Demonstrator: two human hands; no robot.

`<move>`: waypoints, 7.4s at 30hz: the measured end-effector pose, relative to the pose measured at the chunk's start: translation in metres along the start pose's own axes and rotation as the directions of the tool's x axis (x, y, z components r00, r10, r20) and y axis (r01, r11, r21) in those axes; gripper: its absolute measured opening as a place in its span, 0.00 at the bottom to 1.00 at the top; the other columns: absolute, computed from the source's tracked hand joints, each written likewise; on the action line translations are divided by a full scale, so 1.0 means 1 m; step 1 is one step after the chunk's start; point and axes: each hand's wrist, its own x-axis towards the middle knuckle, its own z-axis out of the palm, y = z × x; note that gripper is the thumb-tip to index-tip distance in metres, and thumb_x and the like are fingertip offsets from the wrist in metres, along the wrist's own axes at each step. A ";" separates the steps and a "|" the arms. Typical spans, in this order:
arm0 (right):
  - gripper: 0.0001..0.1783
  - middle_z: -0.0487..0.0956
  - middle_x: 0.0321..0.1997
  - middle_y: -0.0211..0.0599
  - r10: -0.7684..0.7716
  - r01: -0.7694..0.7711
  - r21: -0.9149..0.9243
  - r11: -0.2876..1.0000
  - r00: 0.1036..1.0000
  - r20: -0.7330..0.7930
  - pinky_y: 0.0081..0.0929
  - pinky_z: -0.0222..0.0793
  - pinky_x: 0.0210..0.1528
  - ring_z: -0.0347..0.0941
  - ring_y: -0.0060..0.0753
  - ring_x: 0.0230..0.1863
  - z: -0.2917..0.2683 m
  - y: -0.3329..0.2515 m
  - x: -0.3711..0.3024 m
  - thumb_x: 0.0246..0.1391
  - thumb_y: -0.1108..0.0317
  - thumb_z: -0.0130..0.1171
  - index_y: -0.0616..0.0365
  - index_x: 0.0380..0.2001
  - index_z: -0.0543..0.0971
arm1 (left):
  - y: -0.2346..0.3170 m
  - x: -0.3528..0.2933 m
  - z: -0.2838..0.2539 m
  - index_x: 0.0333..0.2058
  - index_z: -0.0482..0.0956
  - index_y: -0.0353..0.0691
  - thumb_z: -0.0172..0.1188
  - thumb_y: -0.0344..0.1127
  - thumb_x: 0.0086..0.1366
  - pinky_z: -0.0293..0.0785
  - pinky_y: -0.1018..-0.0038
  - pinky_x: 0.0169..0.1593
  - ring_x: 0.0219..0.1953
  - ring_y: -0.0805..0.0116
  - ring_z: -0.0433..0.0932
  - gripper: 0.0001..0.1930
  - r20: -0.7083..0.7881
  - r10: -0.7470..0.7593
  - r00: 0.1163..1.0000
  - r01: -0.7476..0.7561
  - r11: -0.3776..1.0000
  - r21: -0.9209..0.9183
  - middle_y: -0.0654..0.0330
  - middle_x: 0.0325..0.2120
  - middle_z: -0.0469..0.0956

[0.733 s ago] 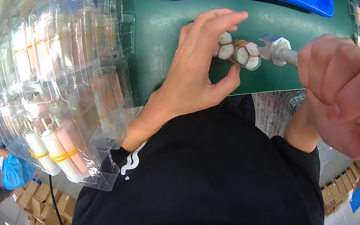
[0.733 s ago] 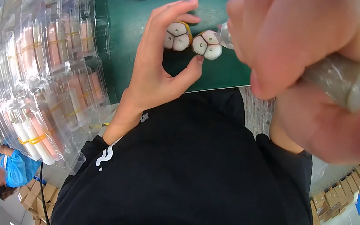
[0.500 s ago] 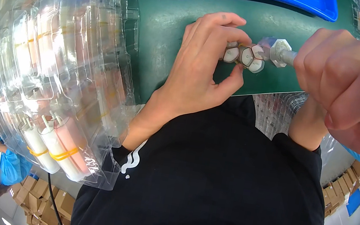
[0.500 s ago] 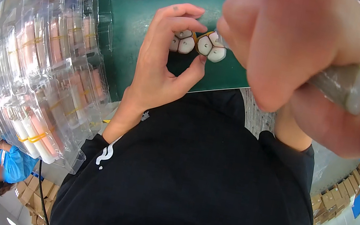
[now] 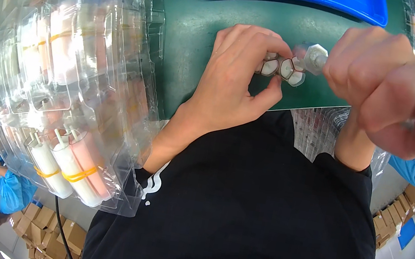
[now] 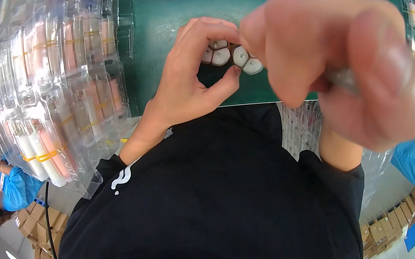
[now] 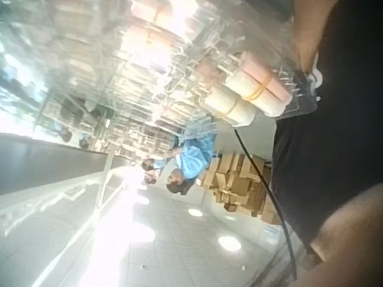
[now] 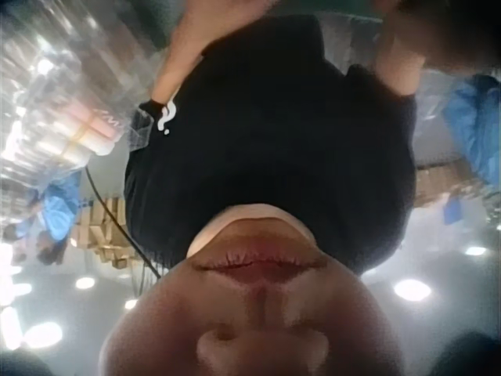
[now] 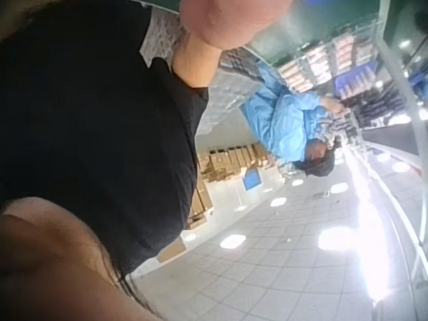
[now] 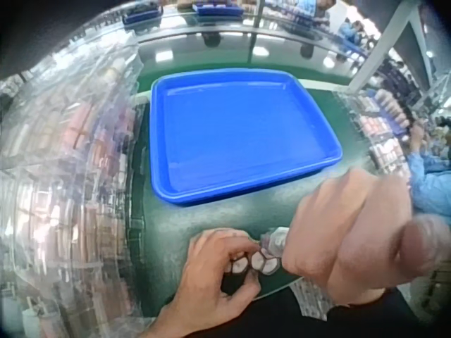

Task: The person places bundled tubes from a tray onto a table, presses a handheld tool into each tube, and turns the bundled tubes by hand.

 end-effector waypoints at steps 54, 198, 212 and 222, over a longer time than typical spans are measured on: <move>0.31 0.62 0.21 0.29 -0.087 -0.012 -0.172 0.985 0.828 -0.554 0.23 0.48 0.23 0.50 0.20 0.19 0.054 -0.025 -0.019 0.72 0.41 0.30 0.55 0.27 0.68 | 0.009 0.030 0.004 0.33 0.77 0.46 0.86 0.44 0.38 0.65 0.63 0.54 0.36 0.62 0.78 0.28 -0.066 0.101 0.993 -0.068 0.918 0.391 0.70 0.29 0.79; 0.39 0.62 0.15 0.29 0.023 -0.102 -0.154 0.983 0.896 -0.443 0.23 0.44 0.17 0.47 0.18 0.13 0.085 0.010 0.038 0.74 0.38 0.22 0.57 0.24 0.68 | -0.003 -0.032 -0.029 0.53 0.84 0.41 0.69 0.30 0.46 0.66 0.58 0.59 0.44 0.57 0.77 0.30 -0.233 0.027 0.972 0.017 0.982 0.187 0.58 0.42 0.78; 0.39 0.61 0.16 0.27 0.068 -0.101 -0.063 0.993 0.917 -0.394 0.24 0.48 0.20 0.48 0.19 0.15 0.081 0.006 0.027 0.76 0.40 0.20 0.57 0.23 0.69 | -0.003 -0.031 -0.025 0.53 0.84 0.41 0.70 0.30 0.47 0.66 0.63 0.56 0.44 0.58 0.77 0.29 -0.243 0.049 0.969 -0.010 0.987 0.159 0.59 0.42 0.78; 0.35 0.60 0.16 0.27 0.016 -0.016 0.004 1.000 0.909 -0.416 0.23 0.46 0.21 0.49 0.20 0.16 0.075 -0.002 0.022 0.75 0.41 0.25 0.53 0.23 0.68 | 0.001 -0.034 -0.027 0.55 0.83 0.42 0.70 0.30 0.47 0.65 0.61 0.58 0.44 0.58 0.77 0.31 -0.229 0.023 0.973 0.024 0.979 0.201 0.59 0.43 0.78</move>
